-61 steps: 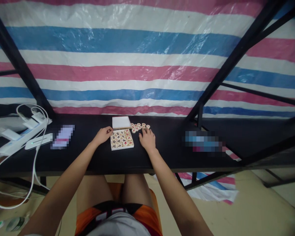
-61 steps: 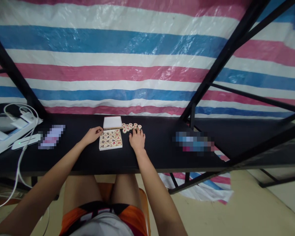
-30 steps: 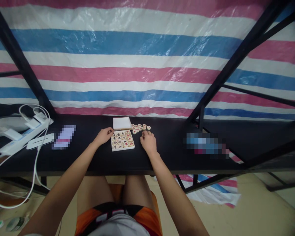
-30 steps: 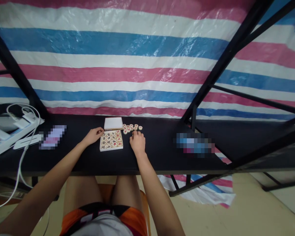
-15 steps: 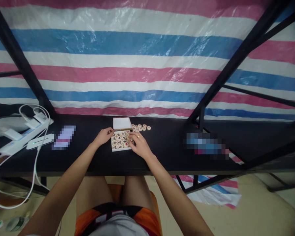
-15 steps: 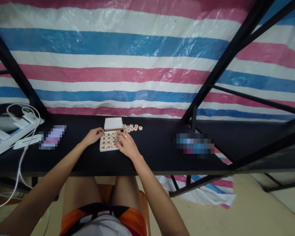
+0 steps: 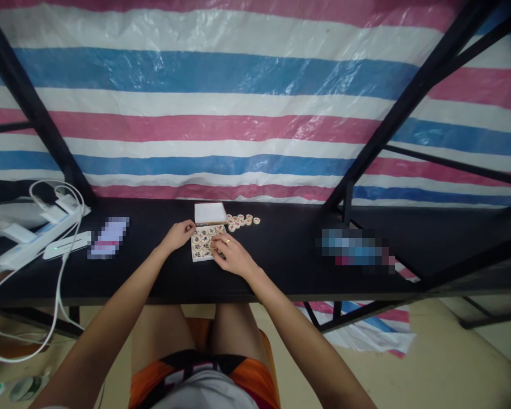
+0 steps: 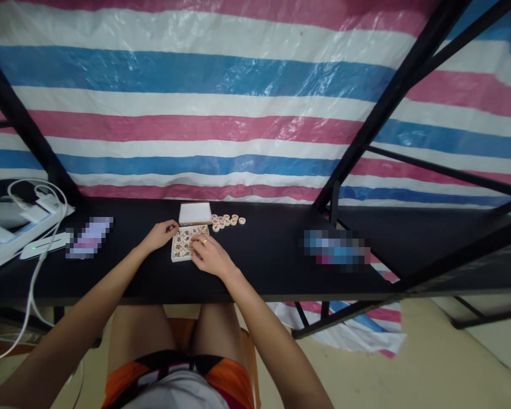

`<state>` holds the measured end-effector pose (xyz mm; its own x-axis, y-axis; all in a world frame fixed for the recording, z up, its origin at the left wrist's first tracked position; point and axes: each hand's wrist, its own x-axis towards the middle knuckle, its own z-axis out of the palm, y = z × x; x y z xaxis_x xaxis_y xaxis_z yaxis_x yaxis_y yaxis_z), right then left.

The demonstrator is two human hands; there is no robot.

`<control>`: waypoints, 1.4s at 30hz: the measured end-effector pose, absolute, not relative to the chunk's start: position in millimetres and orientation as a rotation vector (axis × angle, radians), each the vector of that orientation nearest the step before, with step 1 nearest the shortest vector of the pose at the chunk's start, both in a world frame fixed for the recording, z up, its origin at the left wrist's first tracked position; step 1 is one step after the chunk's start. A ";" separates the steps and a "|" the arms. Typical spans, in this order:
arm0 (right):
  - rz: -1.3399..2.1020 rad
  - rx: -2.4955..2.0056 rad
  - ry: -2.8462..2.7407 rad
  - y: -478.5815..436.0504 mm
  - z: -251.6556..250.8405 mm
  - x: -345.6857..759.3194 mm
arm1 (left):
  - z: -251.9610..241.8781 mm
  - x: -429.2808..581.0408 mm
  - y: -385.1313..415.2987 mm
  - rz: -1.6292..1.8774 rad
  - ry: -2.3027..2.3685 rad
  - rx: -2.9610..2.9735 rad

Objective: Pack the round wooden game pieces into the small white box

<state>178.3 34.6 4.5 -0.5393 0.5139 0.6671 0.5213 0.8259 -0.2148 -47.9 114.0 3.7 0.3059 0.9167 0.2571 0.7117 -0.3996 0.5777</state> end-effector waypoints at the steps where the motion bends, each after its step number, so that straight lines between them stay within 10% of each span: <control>1: -0.009 -0.749 -2.233 35.0 4.2 178.2 | 4.2 -47.6 113.6 0.796 1.464 2.220; 42: -0.072 -0.652 -2.417 24.7 11.6 174.2 | 3.0 -47.7 114.8 0.819 1.460 2.213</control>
